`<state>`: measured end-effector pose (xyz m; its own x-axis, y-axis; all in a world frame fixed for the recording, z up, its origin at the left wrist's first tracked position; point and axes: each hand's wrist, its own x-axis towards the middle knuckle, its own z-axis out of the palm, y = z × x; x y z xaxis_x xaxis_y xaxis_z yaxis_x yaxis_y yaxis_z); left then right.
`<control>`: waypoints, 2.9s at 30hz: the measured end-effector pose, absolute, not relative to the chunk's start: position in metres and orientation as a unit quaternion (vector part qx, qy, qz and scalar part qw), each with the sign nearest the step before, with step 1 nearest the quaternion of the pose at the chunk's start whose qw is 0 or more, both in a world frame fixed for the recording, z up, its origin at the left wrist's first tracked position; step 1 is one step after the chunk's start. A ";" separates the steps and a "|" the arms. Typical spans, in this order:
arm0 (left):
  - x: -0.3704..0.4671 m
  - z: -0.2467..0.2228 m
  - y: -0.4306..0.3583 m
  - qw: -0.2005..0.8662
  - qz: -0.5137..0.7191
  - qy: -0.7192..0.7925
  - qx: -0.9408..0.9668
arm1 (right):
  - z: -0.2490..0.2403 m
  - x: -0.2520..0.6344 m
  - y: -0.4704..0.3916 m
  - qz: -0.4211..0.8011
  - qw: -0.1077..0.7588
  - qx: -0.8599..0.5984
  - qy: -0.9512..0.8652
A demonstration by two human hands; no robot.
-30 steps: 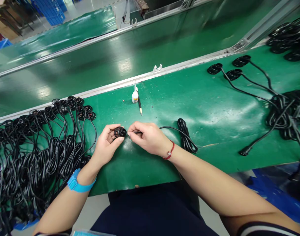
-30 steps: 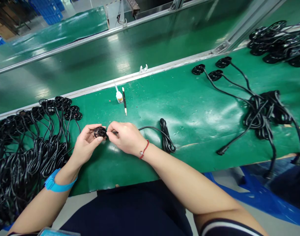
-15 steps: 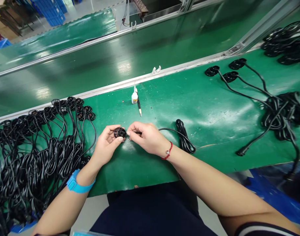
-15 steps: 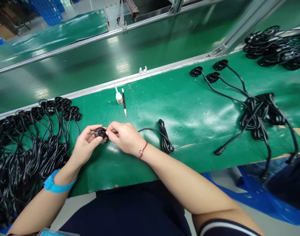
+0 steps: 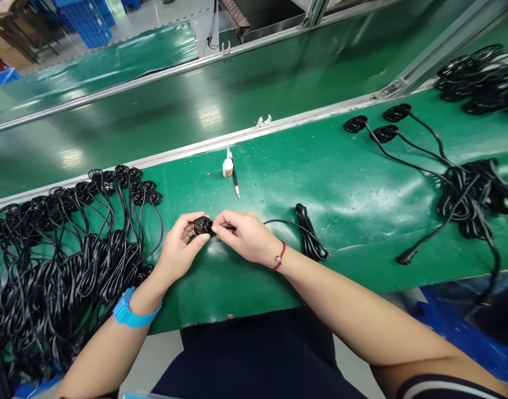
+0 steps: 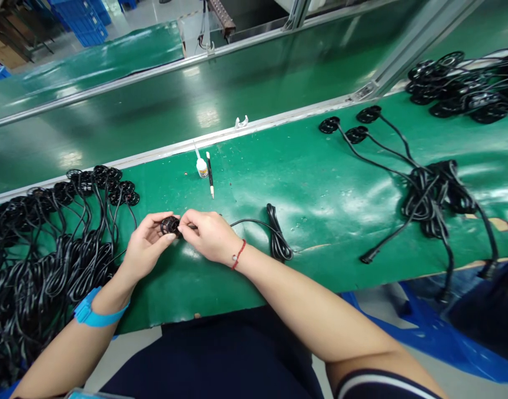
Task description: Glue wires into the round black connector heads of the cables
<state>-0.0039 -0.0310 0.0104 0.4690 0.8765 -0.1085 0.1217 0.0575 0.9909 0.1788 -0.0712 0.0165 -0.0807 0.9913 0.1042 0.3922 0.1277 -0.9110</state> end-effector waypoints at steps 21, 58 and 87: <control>0.003 0.016 -0.033 0.651 0.334 0.377 0.568 | 0.025 0.179 -0.073 0.467 0.428 -0.533 -0.560; 0.001 0.011 -0.040 0.528 0.276 0.458 0.660 | 0.015 0.163 -0.085 0.236 0.366 -0.591 -0.679; -0.001 0.013 -0.041 0.589 0.303 0.407 0.629 | 0.022 0.166 -0.082 0.508 0.424 -0.520 -0.539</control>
<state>-0.0006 -0.0408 0.0131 0.4861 0.8684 -0.0983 0.1543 0.0254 0.9877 0.1656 -0.0815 0.0220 -0.0987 0.9926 -0.0714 0.1299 -0.0583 -0.9898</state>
